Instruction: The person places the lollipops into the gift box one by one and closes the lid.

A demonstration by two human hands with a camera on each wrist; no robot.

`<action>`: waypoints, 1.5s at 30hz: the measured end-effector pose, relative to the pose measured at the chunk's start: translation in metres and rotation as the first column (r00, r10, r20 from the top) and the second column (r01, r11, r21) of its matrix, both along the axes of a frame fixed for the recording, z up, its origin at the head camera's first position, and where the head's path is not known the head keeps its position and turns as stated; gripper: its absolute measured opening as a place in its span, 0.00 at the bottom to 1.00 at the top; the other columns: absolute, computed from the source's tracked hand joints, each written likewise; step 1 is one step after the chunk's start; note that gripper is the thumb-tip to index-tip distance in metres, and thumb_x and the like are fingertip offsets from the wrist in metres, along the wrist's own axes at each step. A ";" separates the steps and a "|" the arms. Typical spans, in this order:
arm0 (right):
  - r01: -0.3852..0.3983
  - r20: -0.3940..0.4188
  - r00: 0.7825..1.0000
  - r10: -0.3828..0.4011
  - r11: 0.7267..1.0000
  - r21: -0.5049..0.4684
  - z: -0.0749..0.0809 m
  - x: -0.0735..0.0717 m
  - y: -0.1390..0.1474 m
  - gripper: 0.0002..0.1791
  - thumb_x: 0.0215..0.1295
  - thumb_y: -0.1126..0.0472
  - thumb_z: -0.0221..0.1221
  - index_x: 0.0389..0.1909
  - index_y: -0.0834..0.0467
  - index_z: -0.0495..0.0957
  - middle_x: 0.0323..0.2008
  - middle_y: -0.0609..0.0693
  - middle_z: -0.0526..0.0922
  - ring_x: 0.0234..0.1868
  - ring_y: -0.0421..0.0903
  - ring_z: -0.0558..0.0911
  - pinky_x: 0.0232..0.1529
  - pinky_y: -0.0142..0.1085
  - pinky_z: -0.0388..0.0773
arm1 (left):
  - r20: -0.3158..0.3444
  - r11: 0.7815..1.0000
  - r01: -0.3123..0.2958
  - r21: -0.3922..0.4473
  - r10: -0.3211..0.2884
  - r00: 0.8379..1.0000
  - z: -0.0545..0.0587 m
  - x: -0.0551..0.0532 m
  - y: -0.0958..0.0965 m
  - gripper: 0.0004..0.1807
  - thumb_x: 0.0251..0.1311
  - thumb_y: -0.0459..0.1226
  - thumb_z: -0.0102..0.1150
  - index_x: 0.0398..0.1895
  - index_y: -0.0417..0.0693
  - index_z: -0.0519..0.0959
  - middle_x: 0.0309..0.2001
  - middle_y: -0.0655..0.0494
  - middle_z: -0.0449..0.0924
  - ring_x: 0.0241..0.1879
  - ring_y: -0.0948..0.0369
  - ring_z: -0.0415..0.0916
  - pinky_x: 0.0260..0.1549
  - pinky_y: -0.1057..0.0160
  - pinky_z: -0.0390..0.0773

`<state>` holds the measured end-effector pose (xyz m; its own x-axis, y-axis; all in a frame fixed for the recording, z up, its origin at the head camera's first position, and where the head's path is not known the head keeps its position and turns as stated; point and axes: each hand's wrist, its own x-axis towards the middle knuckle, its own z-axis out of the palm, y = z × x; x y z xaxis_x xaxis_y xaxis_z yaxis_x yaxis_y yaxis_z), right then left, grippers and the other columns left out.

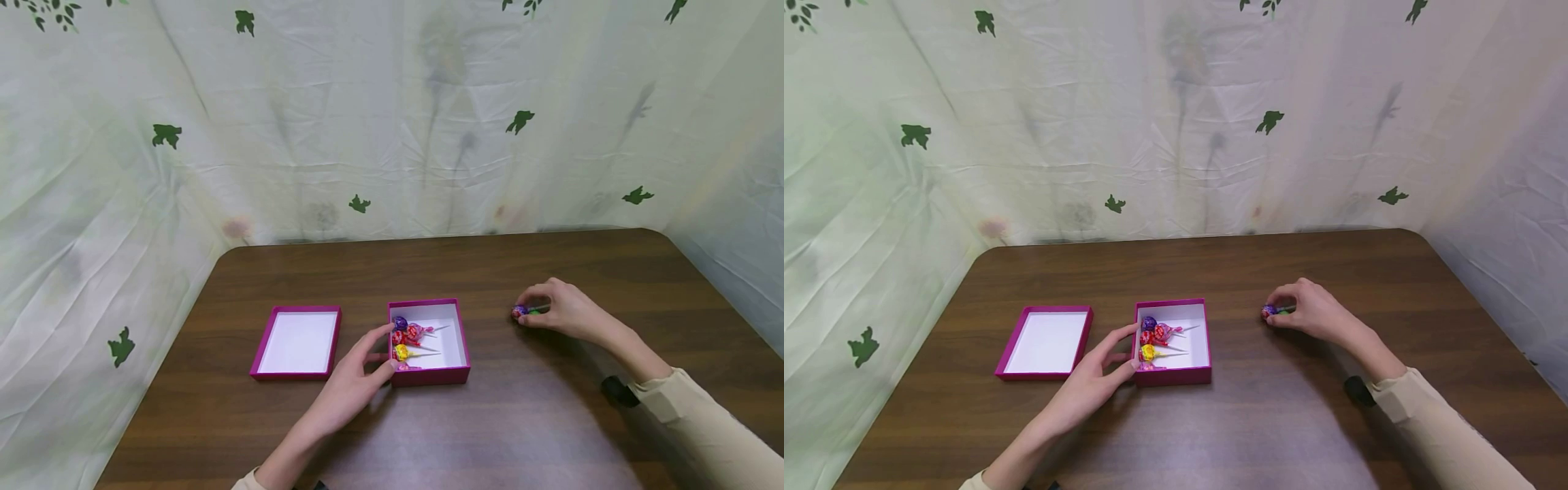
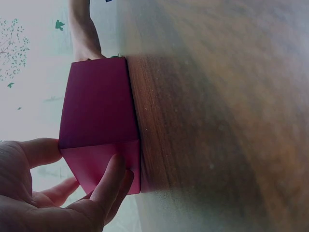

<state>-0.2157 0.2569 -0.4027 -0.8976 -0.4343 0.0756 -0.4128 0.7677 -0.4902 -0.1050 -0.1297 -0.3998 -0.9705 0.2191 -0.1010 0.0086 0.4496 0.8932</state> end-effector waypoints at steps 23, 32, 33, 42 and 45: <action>0.000 -0.003 1.000 -0.001 0.977 -0.213 0.011 0.011 -0.018 0.12 0.59 0.58 0.70 0.41 0.45 0.79 0.37 0.37 0.84 0.46 0.41 0.80 0.44 0.47 0.77 | 0.005 1.000 0.000 0.003 0.000 1.000 0.000 -0.001 0.000 0.31 0.67 0.43 0.60 0.72 0.64 0.64 0.69 0.54 0.64 0.58 0.50 0.73 0.41 0.57 0.78; -0.056 -0.114 0.993 0.029 0.969 -0.241 0.017 0.020 -0.035 0.12 0.58 0.52 0.70 0.42 0.42 0.80 0.39 0.34 0.81 0.48 0.46 0.78 0.49 0.47 0.72 | -0.005 1.000 0.000 0.006 0.000 1.000 0.000 0.000 0.000 0.30 0.66 0.42 0.60 0.71 0.63 0.65 0.69 0.54 0.64 0.58 0.51 0.73 0.41 0.56 0.78; -0.061 -0.124 0.992 0.031 0.967 -0.246 0.018 0.021 -0.036 0.13 0.58 0.51 0.70 0.42 0.42 0.81 0.40 0.34 0.80 0.48 0.46 0.77 0.49 0.47 0.72 | -0.007 1.000 -0.001 0.006 0.001 1.000 0.000 0.000 0.000 0.30 0.66 0.42 0.60 0.71 0.63 0.65 0.69 0.54 0.65 0.58 0.51 0.74 0.41 0.56 0.78; -0.090 -0.150 0.987 0.051 0.958 -0.273 0.023 0.030 -0.049 0.15 0.57 0.55 0.71 0.44 0.42 0.81 0.38 0.34 0.80 0.42 0.44 0.77 0.44 0.43 0.74 | 0.008 1.000 0.000 0.008 0.000 1.000 0.001 0.001 0.000 0.30 0.67 0.42 0.59 0.71 0.62 0.65 0.69 0.54 0.63 0.59 0.50 0.73 0.43 0.54 0.79; -0.097 -0.147 0.987 0.057 0.956 -0.277 0.026 0.033 -0.053 0.14 0.57 0.54 0.71 0.44 0.42 0.81 0.38 0.34 0.80 0.41 0.44 0.78 0.44 0.42 0.74 | 0.009 1.000 -0.001 0.003 0.001 1.000 0.001 0.001 0.000 0.30 0.67 0.42 0.59 0.71 0.63 0.65 0.69 0.54 0.64 0.59 0.50 0.73 0.43 0.53 0.78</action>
